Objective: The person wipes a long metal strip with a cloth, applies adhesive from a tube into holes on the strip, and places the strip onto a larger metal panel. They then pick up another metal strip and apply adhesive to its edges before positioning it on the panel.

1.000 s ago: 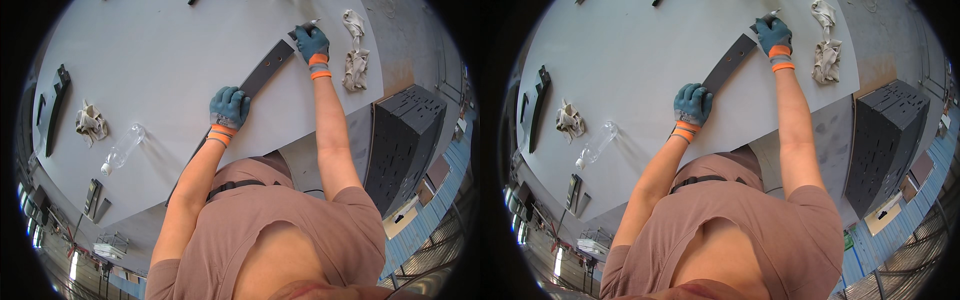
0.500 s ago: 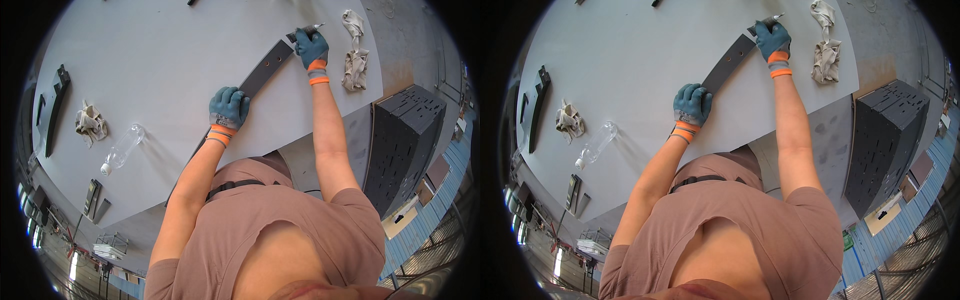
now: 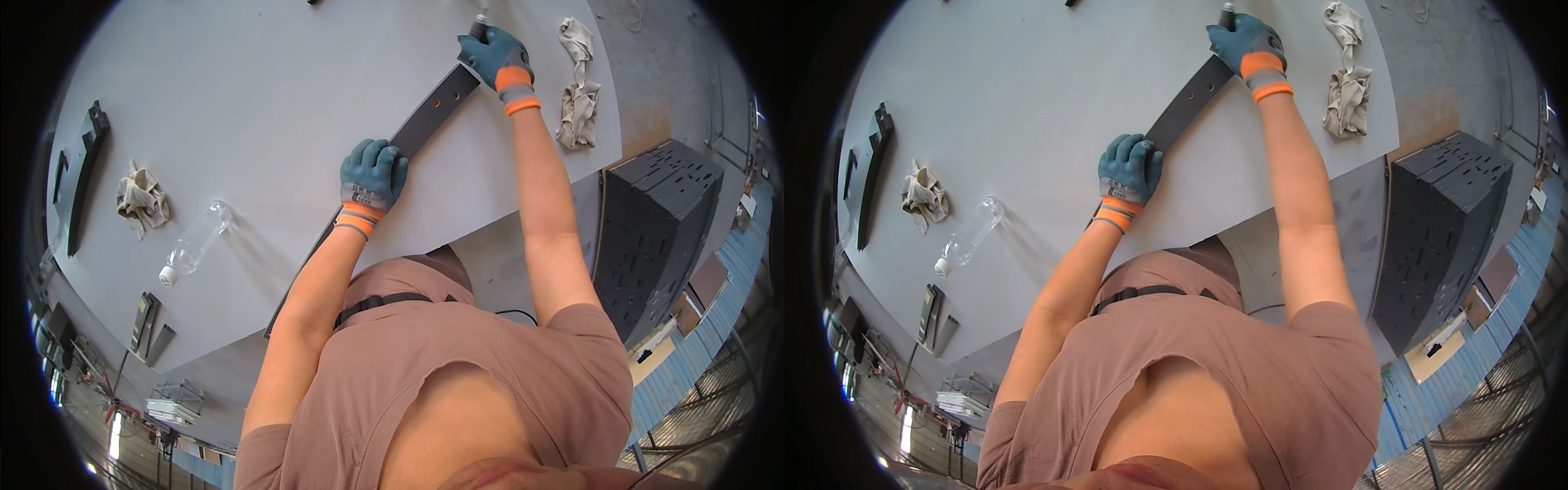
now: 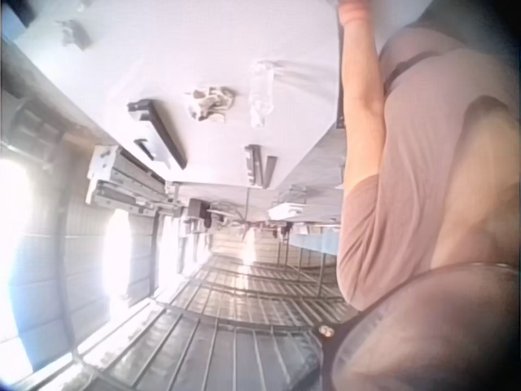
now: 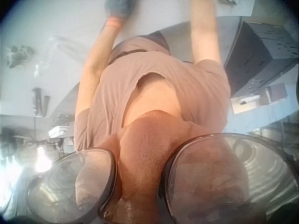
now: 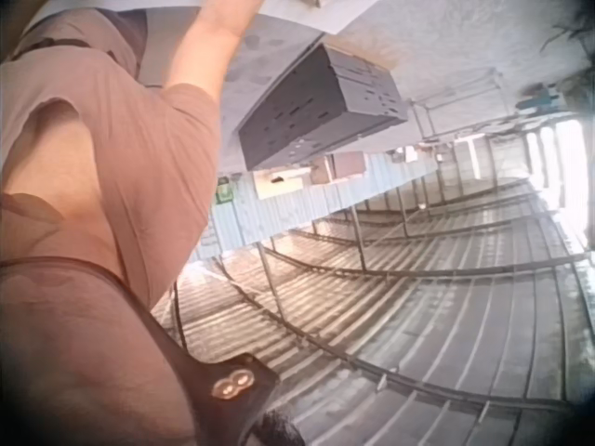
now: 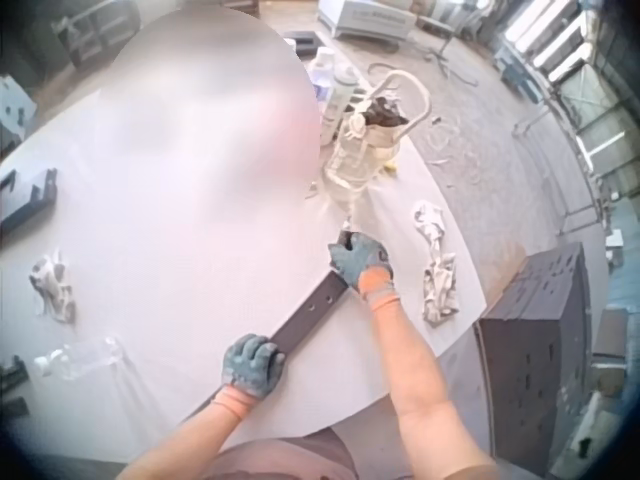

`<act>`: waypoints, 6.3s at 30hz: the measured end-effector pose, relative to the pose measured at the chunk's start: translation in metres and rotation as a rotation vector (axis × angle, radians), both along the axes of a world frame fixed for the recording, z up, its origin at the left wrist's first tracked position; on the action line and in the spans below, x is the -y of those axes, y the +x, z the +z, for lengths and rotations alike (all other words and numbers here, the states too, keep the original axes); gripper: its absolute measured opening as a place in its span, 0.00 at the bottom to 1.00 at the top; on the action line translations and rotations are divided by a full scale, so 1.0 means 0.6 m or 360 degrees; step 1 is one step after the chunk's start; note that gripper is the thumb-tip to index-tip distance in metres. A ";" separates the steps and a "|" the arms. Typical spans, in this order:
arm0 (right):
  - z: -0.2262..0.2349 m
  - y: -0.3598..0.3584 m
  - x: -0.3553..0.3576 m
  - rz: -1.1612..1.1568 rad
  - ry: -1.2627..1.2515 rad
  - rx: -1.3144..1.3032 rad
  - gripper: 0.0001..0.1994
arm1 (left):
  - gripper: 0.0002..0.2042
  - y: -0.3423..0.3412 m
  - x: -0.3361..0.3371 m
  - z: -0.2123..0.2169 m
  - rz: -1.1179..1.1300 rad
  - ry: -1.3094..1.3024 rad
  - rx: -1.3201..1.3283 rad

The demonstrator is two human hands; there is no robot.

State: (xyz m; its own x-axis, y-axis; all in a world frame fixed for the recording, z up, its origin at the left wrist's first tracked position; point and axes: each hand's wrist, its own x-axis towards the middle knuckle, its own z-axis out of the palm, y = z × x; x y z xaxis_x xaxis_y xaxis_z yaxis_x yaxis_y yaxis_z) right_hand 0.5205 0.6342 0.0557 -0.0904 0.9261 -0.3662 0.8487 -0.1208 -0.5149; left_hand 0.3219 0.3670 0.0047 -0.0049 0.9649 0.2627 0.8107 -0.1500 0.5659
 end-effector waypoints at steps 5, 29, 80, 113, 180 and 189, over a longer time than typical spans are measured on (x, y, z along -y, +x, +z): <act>0.019 -0.076 -0.020 0.0466 -0.0194 0.0439 0.19 | 0.10 -0.004 0.001 -0.005 0.0028 -0.0017 0.0045; 0.003 0.050 0.072 -0.0888 -0.0422 -0.1713 0.09 | 0.36 -0.002 -0.001 0.003 -0.0015 -0.0070 -0.0082; 0.489 0.083 0.332 0.1049 0.1276 -0.0975 0.14 | 0.39 -0.099 0.221 0.407 -0.0090 -0.0175 0.0149; 0.186 0.046 0.280 -0.0503 -0.0449 -0.1392 0.15 | 0.40 -0.113 0.178 0.290 0.0107 -0.1215 0.0575; 0.107 -0.004 0.489 -0.1022 -0.0695 -0.2749 0.28 | 0.40 0.068 0.164 0.258 -0.0072 -0.0984 0.0267; 0.112 0.020 0.535 -0.1247 -0.0516 -0.3056 0.22 | 0.46 0.095 0.213 0.302 -0.0215 -0.0988 0.0110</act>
State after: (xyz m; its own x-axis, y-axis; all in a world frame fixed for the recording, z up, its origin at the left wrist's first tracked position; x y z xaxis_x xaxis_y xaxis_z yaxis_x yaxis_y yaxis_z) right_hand 0.5327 0.3134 0.1226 -0.1769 0.8865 -0.4277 -0.8621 -0.3492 -0.3672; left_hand 0.3787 0.2393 0.1862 0.1305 0.9305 -0.3422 0.7660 0.1245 0.6307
